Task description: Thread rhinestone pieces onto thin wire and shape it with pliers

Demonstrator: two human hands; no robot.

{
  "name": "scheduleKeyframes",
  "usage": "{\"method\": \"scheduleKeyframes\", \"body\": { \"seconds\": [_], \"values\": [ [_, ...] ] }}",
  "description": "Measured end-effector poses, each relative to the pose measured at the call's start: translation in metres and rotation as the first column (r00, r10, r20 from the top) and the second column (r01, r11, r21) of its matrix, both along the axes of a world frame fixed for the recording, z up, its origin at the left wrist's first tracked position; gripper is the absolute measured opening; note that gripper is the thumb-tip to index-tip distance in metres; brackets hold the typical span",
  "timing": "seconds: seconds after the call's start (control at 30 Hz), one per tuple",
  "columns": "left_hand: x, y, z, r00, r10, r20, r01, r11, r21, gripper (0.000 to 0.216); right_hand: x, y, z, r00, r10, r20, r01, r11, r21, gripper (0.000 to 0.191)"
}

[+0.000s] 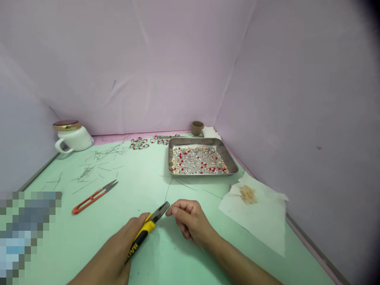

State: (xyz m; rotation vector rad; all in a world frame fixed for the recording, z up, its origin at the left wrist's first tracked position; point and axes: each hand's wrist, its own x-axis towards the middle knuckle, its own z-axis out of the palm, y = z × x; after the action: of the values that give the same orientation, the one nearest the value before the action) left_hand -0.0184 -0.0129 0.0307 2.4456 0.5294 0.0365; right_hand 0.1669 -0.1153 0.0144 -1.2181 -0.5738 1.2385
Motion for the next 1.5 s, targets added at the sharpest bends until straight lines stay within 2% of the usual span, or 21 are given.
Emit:
{"method": "scheduleKeyframes", "body": {
  "seconds": [0.17,0.27,0.33,0.43,0.53,0.6,0.67,0.87,0.93,1.0,1.07,1.13,1.2,1.23,1.27,1.3,1.33,1.4,1.47,1.5],
  "values": [
    [-0.002,-0.001,-0.009,0.999,-0.035,-0.007,0.036,0.983,0.182,0.077,-0.002,0.0,0.007,0.993,-0.038,0.113,0.042,0.998,-0.037,0.015],
    [-0.002,-0.001,-0.021,0.999,-0.012,0.037,-0.003,0.93,0.368,0.078,-0.003,0.0,0.005,0.988,-0.042,0.149,0.049,0.998,-0.042,0.014],
    [-0.002,-0.002,-0.029,0.996,-0.023,0.088,-0.027,0.853,0.521,0.079,-0.004,0.0,0.0,0.981,-0.054,0.184,0.065,0.997,-0.051,0.015],
    [0.001,-0.007,-0.034,0.998,-0.026,0.051,-0.019,0.693,0.72,0.073,-0.005,0.002,-0.008,0.961,-0.083,0.262,0.106,0.992,-0.074,0.015],
    [0.005,-0.016,-0.03,0.998,0.052,-0.039,0.003,0.557,0.83,0.06,-0.004,0.004,-0.011,0.945,-0.106,0.309,0.136,0.988,-0.078,0.016],
    [0.008,-0.021,-0.026,0.996,0.077,-0.048,0.001,0.519,0.855,0.052,-0.003,0.005,-0.01,0.939,-0.116,0.325,0.144,0.988,-0.062,0.017],
    [0.011,-0.024,-0.026,0.997,0.076,-0.014,-0.028,0.519,0.854,0.048,-0.002,0.006,-0.01,0.926,-0.134,0.353,0.162,0.986,-0.05,0.017],
    [0.013,-0.032,-0.033,0.991,0.121,0.064,-0.123,0.582,0.804,0.051,-0.006,0.009,-0.013,0.868,-0.22,0.446,0.251,0.968,-0.01,0.02],
    [0.011,-0.037,-0.035,0.99,0.13,0.051,-0.118,0.585,0.802,0.051,-0.006,0.01,-0.014,0.859,-0.281,0.428,0.308,0.951,0.006,0.019],
    [0.009,-0.038,-0.038,0.995,0.099,0.029,-0.084,0.622,0.779,0.049,-0.003,0.011,-0.014,0.859,-0.355,0.37,0.383,0.924,-0.005,0.019],
    [0.007,-0.035,-0.038,0.997,0.078,0.024,-0.071,0.701,0.709,0.044,0.001,0.012,-0.012,0.871,-0.397,0.289,0.422,0.906,-0.027,0.02],
    [0.008,-0.029,-0.031,0.995,0.092,0.034,-0.095,0.828,0.553,0.039,0.006,0.011,-0.008,0.901,-0.385,0.202,0.401,0.915,-0.046,0.022],
    [0.012,-0.021,-0.017,0.991,0.129,0.046,-0.137,0.951,0.278,0.034,0.008,0.01,-0.004,0.936,-0.331,0.124,0.34,0.939,-0.06,0.023],
    [0.014,-0.017,-0.008,0.984,0.17,0.048,-0.174,0.978,0.113,0.034,0.009,0.009,-0.003,0.95,-0.301,0.082,0.306,0.949,-0.071,0.024],
    [0.016,-0.012,0.001,0.978,0.208,0.029,-0.207,0.977,-0.059,0.034,0.009,0.008,-0.001,0.962,-0.271,0.032,0.272,0.959,-0.081,0.024],
    [0.018,-0.008,0.009,0.964,0.265,-0.007,-0.26,0.939,-0.224,0.034,0.01,0.007,-0.001,0.971,-0.237,-0.028,0.234,0.968,-0.088,0.025],
    [0.019,-0.005,0.016,0.949,0.307,-0.073,-0.312,0.87,-0.381,0.036,0.01,0.007,0.0,0.974,-0.202,-0.099,0.194,0.977,-0.089,0.024],
    [0.019,0.002,0.023,0.92,0.36,-0.158,-0.377,0.694,-0.614,0.046,0.011,0.005,-0.001,0.962,-0.124,-0.242,0.111,0.992,-0.063,0.021],
    [0.018,0.005,0.023,0.9,0.383,-0.207,-0.402,0.55,-0.732,0.055,0.012,0.004,-0.002,0.938,-0.046,-0.344,0.044,0.999,-0.013,0.017],
    [0.017,0.006,0.021,0.894,0.389,-0.225,-0.412,0.511,-0.754,0.055,0.013,0.004,-0.003,0.925,-0.012,-0.379,0.016,1.0,0.007,0.015]
  ]
}}
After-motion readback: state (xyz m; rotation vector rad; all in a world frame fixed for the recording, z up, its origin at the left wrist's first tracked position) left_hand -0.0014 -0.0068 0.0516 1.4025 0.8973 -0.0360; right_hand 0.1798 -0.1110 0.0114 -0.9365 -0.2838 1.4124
